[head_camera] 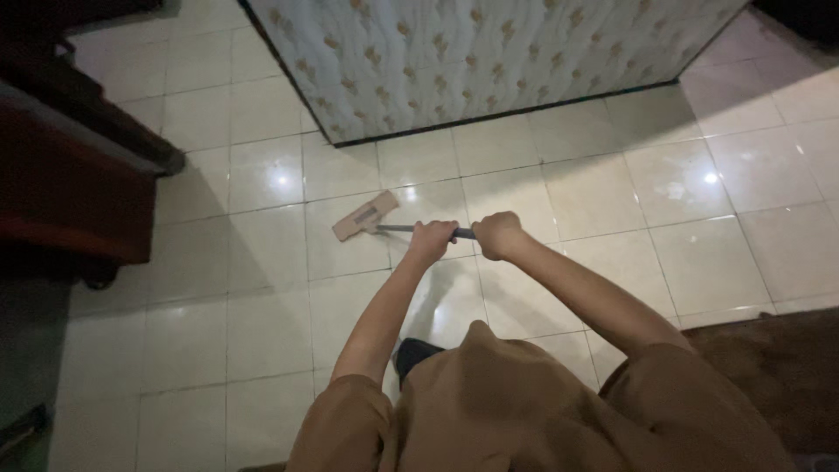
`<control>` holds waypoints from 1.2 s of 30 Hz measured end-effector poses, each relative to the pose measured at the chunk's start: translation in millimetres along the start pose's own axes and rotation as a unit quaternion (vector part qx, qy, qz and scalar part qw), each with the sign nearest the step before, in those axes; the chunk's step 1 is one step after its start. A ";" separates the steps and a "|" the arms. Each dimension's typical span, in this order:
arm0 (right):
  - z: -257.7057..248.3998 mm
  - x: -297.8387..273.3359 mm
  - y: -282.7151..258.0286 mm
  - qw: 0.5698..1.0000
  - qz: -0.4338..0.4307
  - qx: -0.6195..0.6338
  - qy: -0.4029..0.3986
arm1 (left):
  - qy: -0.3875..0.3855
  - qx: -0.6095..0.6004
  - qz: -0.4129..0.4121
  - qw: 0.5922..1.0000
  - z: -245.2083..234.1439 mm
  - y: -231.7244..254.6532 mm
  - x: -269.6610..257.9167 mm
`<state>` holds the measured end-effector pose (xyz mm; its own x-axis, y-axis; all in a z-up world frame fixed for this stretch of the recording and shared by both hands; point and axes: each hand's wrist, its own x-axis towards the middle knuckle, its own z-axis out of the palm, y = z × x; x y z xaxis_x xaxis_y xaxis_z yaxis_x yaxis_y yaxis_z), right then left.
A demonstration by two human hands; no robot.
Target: The person sweeps the tiled floor using a broom, moving from a bedroom through a hallway and into a kitchen area.
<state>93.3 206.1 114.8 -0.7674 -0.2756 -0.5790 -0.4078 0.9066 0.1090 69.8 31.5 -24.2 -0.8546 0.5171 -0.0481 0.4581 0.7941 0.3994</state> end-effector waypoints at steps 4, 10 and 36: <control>-9.1 -32.9 34.1 0.999 0.051 0.015 0.004 | -0.012 -0.037 0.055 0.998 -14.6 40.9 32.3; 36.1 -18.3 39.3 0.991 0.096 0.098 0.008 | -0.054 -0.044 0.056 0.996 23.2 57.0 72.2; 56.1 26.8 -18.7 0.989 -0.129 0.063 0.030 | 0.110 -0.109 -0.156 0.976 42.0 -18.1 -53.1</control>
<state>108.2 199.6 51.9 -0.6752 -0.5178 -0.5253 -0.5320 0.8352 -0.1395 117.1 3.0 -67.3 -0.9868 0.1617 -0.0099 0.1257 0.8025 0.5833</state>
